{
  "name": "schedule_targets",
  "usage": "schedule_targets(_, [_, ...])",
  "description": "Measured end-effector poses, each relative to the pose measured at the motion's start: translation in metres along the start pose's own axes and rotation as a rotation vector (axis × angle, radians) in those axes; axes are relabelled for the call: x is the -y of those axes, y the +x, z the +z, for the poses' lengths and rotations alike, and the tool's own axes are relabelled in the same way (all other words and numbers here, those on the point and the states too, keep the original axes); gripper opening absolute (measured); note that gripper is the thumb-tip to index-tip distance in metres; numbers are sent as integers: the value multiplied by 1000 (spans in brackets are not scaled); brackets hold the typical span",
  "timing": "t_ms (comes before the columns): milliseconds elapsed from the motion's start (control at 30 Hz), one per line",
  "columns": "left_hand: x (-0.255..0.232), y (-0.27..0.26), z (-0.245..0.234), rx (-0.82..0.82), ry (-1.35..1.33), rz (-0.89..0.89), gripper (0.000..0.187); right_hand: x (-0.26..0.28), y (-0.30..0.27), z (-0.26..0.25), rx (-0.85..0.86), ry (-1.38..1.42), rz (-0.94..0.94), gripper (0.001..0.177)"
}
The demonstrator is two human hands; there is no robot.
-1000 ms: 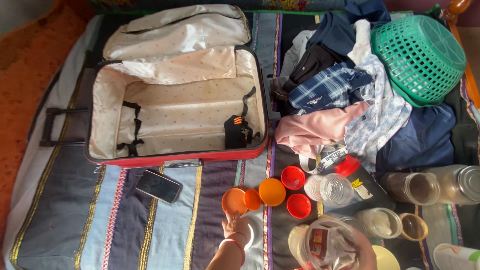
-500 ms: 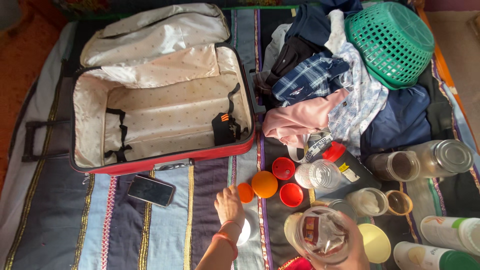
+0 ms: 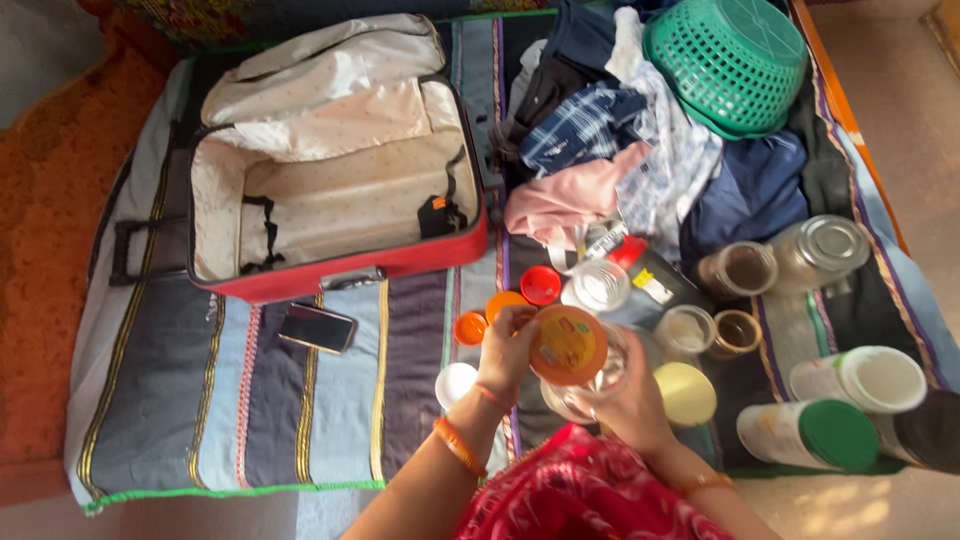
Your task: The person repeatedly picks up various plastic and glass containers on a bed, opens and closes their lids, and places them back down. The person handles multiple containers with different colored lids, including orange, red, and white, without packing them into the nearby open suitcase.
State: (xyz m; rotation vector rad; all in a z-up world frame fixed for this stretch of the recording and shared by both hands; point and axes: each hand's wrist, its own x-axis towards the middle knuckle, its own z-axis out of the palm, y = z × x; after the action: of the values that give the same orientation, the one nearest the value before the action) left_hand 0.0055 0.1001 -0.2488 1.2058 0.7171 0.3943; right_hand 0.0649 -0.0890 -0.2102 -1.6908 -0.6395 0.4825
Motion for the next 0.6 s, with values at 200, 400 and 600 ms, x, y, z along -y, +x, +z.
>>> schedule_targets(200, [-7,-10,34,-96,446,17,30,-18,5,-1,-28,-183,-15,108])
schedule_targets(400, [-25,-30,51,-57,1051,408,37,-53,8,0,-30,-227,18,114])
schedule_targets(600, [-47,-58,77,213,1427,135,104,-94,23,7,46,-654,-409,110])
